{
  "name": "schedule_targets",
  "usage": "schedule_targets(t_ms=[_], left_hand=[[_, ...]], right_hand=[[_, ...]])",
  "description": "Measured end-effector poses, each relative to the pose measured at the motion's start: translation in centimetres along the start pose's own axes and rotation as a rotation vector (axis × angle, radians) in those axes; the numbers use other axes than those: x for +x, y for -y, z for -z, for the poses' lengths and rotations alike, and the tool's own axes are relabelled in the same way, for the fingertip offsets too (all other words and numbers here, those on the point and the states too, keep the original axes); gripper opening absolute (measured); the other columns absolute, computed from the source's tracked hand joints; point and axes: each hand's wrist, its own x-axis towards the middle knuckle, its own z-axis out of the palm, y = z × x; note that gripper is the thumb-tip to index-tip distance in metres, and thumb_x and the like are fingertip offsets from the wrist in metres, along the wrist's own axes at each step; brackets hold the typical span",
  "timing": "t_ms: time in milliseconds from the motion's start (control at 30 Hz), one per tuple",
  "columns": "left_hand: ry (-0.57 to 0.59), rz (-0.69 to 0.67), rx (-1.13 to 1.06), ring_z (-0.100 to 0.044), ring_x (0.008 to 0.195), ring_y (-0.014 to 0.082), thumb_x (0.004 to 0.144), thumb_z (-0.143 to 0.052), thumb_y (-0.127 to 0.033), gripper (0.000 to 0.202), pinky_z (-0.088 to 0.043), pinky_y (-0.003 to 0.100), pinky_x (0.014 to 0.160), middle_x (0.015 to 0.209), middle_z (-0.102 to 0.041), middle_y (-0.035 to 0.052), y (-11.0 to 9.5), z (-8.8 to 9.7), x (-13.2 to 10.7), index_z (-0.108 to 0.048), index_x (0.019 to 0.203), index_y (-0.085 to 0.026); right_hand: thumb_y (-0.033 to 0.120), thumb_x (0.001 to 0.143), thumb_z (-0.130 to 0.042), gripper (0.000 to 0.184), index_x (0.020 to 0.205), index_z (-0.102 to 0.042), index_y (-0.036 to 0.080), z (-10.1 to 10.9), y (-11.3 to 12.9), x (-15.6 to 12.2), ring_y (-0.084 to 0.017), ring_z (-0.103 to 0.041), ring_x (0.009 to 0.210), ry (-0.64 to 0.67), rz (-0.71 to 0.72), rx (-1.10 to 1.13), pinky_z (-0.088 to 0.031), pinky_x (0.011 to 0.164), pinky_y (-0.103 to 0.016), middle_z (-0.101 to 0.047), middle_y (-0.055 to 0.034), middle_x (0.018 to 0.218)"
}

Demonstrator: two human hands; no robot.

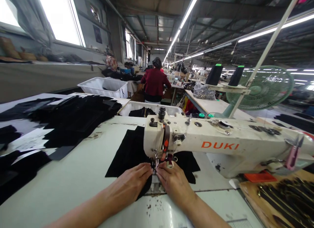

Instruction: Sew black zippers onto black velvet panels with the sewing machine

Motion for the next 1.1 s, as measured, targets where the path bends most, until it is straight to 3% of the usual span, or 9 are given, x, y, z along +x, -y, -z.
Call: schedule_targets(t_ms=[200,467,667,1100], left_hand=[[0.017,-0.035,0.084,-0.059,0.12,0.0279,0.089,-0.039,-0.001,0.041,-0.048,0.038,0.106,0.122,-0.066,0.0192,0.2,-0.1,0.5,-0.062,0.122,-0.004],[0.027,-0.041,0.124,-0.052,0.131,0.0263,0.089,-0.043,-0.004,0.045,-0.044,0.036,0.111,0.133,-0.06,0.0165,1.2,-0.8,0.0,-0.054,0.133,-0.006],[0.015,-0.043,0.161,-0.051,0.132,0.029,0.09,-0.041,-0.002,0.043,-0.045,0.042,0.11,0.135,-0.058,0.019,1.2,-1.4,-0.2,-0.055,0.131,-0.006],[-0.033,-0.006,0.069,-0.055,0.127,0.0308,0.1,-0.04,-0.01,0.033,-0.048,0.044,0.107,0.131,-0.061,0.0205,0.8,-0.5,0.4,-0.059,0.126,-0.005]], right_hand=[[0.01,0.093,-0.06,0.019,0.104,-0.071,0.022,0.0,0.1,0.5,-0.024,-0.065,0.096,-0.028,0.002,-0.013,-0.05,0.091,-0.037,-0.073,-0.0049,0.102],[0.009,0.091,-0.061,0.018,0.099,-0.07,0.022,0.4,0.0,0.8,-0.023,-0.064,0.101,-0.051,-0.003,-0.012,-0.049,0.092,-0.036,-0.073,-0.0036,0.102],[0.01,0.091,-0.064,0.016,0.095,-0.07,0.023,0.0,-0.4,0.7,-0.022,-0.064,0.102,-0.075,0.008,-0.007,-0.047,0.094,-0.037,-0.073,-0.0024,0.104],[0.013,0.093,-0.059,0.022,0.107,-0.071,0.025,-0.5,-0.6,0.3,-0.024,-0.063,0.102,-0.1,-0.02,-0.006,-0.049,0.094,-0.039,-0.073,-0.0025,0.108]])
